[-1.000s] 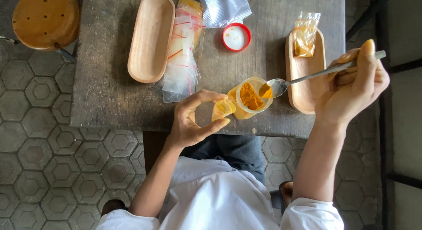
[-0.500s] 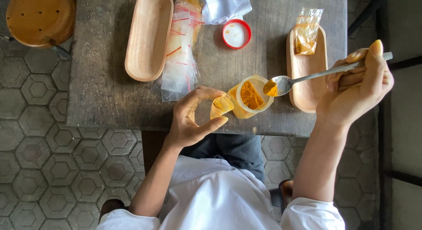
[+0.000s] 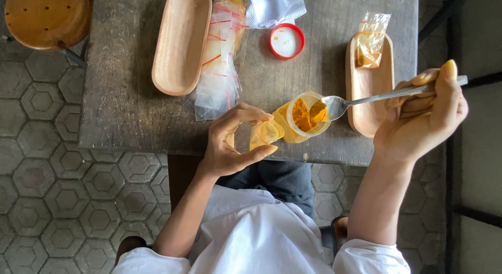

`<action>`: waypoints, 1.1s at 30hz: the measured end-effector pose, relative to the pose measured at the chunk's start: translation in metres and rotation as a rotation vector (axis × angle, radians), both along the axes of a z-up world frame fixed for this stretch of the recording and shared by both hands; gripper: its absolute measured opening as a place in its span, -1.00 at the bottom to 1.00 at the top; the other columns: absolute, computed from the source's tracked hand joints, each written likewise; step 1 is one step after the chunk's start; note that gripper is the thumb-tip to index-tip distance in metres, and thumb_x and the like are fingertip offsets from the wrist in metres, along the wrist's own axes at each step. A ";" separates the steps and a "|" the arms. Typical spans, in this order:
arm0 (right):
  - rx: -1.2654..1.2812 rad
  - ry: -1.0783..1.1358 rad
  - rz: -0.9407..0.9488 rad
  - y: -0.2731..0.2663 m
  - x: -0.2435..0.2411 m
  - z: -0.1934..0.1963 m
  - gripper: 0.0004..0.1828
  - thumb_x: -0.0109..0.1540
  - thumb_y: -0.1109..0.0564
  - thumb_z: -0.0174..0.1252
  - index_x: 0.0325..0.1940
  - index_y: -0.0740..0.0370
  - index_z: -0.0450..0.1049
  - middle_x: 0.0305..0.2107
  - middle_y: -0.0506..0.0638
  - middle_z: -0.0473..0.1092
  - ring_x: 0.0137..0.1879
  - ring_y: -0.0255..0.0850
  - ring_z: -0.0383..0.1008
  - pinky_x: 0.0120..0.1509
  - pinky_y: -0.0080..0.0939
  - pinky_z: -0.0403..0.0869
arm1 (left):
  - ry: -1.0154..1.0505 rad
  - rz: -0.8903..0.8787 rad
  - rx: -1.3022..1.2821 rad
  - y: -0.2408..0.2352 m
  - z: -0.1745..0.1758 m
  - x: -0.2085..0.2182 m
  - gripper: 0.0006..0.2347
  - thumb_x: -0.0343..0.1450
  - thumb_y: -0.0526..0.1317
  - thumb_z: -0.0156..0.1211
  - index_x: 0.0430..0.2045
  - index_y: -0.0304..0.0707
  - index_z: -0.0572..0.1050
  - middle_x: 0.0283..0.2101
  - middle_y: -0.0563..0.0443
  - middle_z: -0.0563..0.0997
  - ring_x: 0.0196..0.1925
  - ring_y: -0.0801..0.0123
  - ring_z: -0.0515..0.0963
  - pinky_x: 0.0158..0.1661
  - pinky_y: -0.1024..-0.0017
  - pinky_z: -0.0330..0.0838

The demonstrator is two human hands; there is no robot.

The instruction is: The person scoops an orange powder from a plastic jar using a spoon and transfers it into small, clear plastic bags. They then seal the bags and place them into a wooden tray.

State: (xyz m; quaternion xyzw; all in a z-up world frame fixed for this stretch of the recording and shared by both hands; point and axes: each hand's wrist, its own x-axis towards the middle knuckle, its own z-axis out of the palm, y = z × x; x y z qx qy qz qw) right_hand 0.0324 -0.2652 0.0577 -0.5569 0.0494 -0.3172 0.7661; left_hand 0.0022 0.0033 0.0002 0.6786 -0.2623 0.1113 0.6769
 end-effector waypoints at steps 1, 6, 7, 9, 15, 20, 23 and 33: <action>-0.001 0.001 0.003 0.001 -0.001 0.000 -0.65 0.38 0.02 0.14 -0.41 0.27 0.47 -0.58 0.02 0.34 -0.69 -0.25 0.18 -0.61 -0.32 0.03 | 0.001 0.003 -0.001 0.000 -0.001 0.000 -0.70 0.36 -0.16 0.40 -0.13 -0.27 0.48 -0.12 -0.08 0.62 -0.11 0.29 0.58 -0.04 0.40 0.52; 0.030 -0.005 -0.038 0.007 -0.007 0.005 -0.65 0.36 0.06 0.16 -0.47 0.26 0.44 -0.52 0.04 0.37 -0.69 -0.20 0.19 -0.64 -0.28 0.08 | 0.002 0.009 -0.016 -0.001 0.000 -0.001 -0.69 0.33 -0.18 0.45 -0.14 -0.23 0.49 -0.13 -0.04 0.62 -0.12 0.33 0.58 -0.09 0.45 0.49; 0.029 0.001 -0.036 0.007 -0.009 0.004 -0.65 0.36 0.06 0.16 -0.47 0.26 0.44 -0.52 0.04 0.37 -0.69 -0.20 0.19 -0.64 -0.28 0.08 | 0.008 0.010 -0.017 -0.001 0.001 -0.001 -0.69 0.33 -0.18 0.45 -0.14 -0.23 0.49 -0.13 -0.04 0.62 -0.12 0.33 0.58 -0.09 0.45 0.49; -0.002 -0.004 -0.022 0.008 -0.012 0.004 -0.65 0.38 0.05 0.14 -0.47 0.24 0.43 -0.50 0.01 0.37 -0.69 -0.20 0.18 -0.64 -0.25 0.09 | 0.000 0.025 0.012 0.000 0.004 -0.001 -0.68 0.31 -0.17 0.47 -0.15 -0.21 0.49 -0.15 -0.04 0.62 -0.15 0.34 0.58 -0.12 0.46 0.47; -0.055 -0.029 0.014 0.006 -0.015 -0.004 -0.68 0.42 0.06 0.07 -0.39 0.21 0.43 -0.40 -0.01 0.41 -0.67 -0.19 0.18 -0.61 -0.22 0.14 | 0.003 0.024 0.023 0.001 0.003 -0.001 -0.64 0.28 -0.21 0.54 -0.14 -0.23 0.50 -0.13 -0.02 0.63 -0.16 0.37 0.57 -0.12 0.48 0.47; -0.077 -0.024 -0.077 0.010 -0.015 -0.010 -0.66 0.41 0.09 0.10 -0.46 0.19 0.41 -0.48 0.03 0.36 -0.55 -0.17 0.27 -0.42 -0.22 0.22 | -0.022 0.022 0.016 0.002 0.004 0.000 -0.64 0.28 -0.22 0.55 -0.14 -0.26 0.50 -0.10 -0.05 0.64 -0.12 0.33 0.60 -0.04 0.44 0.52; -0.108 -0.021 -0.106 0.018 -0.017 -0.010 -0.63 0.42 0.11 0.12 -0.49 0.19 0.42 -0.54 0.07 0.34 -0.56 -0.17 0.24 -0.40 -0.24 0.24 | -0.046 0.040 0.017 0.002 0.003 0.000 -0.63 0.29 -0.22 0.56 -0.13 -0.29 0.50 -0.08 -0.05 0.65 -0.10 0.30 0.61 0.00 0.42 0.54; -0.274 -0.032 -0.103 0.032 -0.029 -0.009 -0.57 0.46 0.04 0.09 -0.46 0.26 0.35 -0.51 0.16 0.38 -0.64 -0.09 0.31 -0.51 -0.25 0.26 | -0.074 0.089 0.015 0.004 0.004 -0.001 -0.63 0.31 -0.20 0.53 -0.10 -0.28 0.50 -0.08 -0.07 0.64 -0.11 0.29 0.61 -0.02 0.42 0.54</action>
